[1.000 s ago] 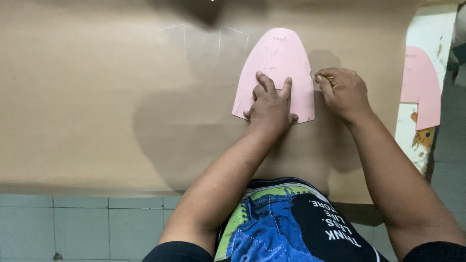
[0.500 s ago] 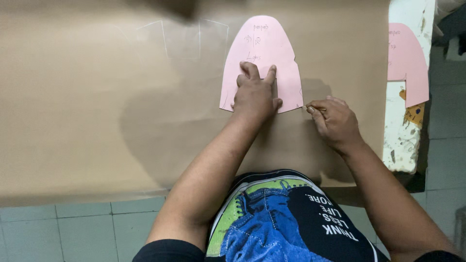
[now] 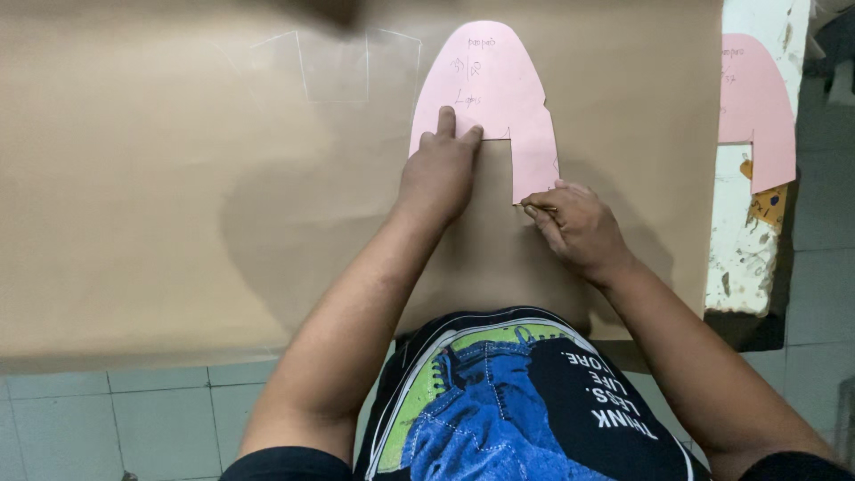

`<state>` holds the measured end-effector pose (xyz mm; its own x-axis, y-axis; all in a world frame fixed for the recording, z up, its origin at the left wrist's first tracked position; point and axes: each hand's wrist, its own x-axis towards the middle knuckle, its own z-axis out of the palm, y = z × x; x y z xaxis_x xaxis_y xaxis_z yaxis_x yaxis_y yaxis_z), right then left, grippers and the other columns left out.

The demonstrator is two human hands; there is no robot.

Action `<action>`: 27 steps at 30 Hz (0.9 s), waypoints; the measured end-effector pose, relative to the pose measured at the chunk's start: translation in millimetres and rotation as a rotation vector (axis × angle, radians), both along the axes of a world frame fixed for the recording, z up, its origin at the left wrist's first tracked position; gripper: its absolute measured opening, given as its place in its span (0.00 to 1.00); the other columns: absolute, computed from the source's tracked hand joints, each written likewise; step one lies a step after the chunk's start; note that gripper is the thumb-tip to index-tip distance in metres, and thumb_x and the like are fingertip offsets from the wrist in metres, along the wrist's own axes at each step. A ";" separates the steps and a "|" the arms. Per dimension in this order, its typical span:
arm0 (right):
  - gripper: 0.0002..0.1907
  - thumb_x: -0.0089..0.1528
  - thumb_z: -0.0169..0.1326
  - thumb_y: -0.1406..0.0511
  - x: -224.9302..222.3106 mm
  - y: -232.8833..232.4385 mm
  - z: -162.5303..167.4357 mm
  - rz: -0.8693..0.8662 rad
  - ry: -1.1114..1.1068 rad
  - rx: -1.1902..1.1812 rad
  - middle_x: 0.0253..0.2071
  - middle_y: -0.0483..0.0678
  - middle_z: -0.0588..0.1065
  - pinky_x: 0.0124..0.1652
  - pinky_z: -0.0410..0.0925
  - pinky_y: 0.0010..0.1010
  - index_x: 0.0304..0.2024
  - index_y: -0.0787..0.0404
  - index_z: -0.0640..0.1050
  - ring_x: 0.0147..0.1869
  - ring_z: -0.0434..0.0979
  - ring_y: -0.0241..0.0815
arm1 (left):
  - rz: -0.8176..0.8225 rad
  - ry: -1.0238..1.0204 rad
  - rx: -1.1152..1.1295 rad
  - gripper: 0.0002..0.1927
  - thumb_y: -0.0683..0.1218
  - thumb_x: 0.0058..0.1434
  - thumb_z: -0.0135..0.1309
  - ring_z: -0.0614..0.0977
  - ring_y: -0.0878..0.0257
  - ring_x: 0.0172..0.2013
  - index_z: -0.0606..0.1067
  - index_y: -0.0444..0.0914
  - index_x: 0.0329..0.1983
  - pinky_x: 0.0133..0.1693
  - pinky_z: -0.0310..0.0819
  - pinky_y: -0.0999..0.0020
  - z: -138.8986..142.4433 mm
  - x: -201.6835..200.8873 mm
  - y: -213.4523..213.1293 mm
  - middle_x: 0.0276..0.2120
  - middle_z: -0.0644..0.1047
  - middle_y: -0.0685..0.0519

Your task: The person traces around pink paper shoe pattern pieces laid on a brown kraft paper sheet, using a small pointed pin-like tool to mark outlines. They reposition and flip each pattern piece, smooth the paper flat with their hands, and trace successive pieces one after another across the sheet.

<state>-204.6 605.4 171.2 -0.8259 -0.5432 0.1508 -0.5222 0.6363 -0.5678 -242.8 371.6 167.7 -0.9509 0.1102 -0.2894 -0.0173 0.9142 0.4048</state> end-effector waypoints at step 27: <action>0.06 0.68 0.57 0.66 -72.4 -101.9 -5.3 0.086 0.074 -0.103 0.42 0.51 0.79 0.47 0.71 0.41 0.46 0.60 0.81 0.46 0.79 0.53 | 0.020 0.097 0.221 0.24 0.42 0.64 0.44 0.76 0.53 0.57 0.73 0.49 0.63 0.56 0.73 0.60 0.6 -4.1 -65.2 0.68 0.66 0.64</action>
